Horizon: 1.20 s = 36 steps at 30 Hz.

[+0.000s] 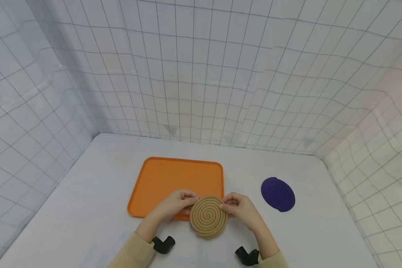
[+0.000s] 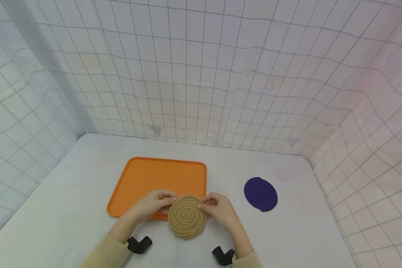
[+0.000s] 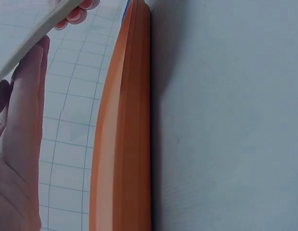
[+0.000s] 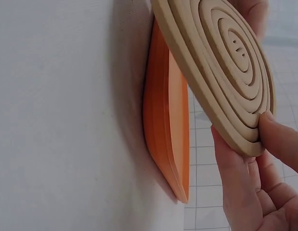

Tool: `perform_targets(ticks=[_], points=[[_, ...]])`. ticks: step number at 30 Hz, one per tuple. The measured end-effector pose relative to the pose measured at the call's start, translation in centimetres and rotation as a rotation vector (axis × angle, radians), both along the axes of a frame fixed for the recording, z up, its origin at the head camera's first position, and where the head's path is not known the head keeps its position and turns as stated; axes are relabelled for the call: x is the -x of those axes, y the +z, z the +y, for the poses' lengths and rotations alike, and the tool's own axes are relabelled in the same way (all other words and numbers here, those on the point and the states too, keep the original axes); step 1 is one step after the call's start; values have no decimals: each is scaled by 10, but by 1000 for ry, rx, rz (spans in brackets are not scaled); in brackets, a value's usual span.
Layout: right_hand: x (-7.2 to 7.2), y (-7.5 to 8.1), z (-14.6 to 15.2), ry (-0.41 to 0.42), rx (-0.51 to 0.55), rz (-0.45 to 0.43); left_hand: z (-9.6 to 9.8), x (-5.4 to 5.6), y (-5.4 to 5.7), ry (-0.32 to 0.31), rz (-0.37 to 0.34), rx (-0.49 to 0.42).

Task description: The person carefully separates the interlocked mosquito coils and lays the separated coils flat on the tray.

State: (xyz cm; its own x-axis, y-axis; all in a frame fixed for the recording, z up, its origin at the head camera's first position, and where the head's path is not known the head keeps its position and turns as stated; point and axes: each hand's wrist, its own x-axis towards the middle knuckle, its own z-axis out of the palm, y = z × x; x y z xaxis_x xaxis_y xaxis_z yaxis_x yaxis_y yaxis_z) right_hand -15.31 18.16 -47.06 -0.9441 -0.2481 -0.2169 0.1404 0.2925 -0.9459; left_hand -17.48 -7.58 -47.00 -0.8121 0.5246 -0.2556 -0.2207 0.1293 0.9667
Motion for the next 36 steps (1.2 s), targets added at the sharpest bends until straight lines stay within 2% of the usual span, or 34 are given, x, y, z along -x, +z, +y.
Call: perform_targets(ticks=[8, 12, 16, 20, 23, 31, 36], points=[[-1, 0, -1, 4, 24, -8, -7, 1, -3, -50, -42, -12], [0, 0, -1, -54, 36, -31, -7, 0, -4, -46, -49, -17], [0, 1, -1, -98, 48, -51, -6, 0, -5, -27, 6, 14], [-1, 1, 0, -70, 12, -30, -3, -1, -4, -11, 91, 78], [0, -1, 1, -40, -33, -9, -2, -2, -3, 6, 122, 107], [1, 2, 3, 19, 4, -34, 1, -2, -2, 64, 158, 186], [-1, 2, 0, -2, 30, -47, 3, -5, -1, 58, 146, 151]])
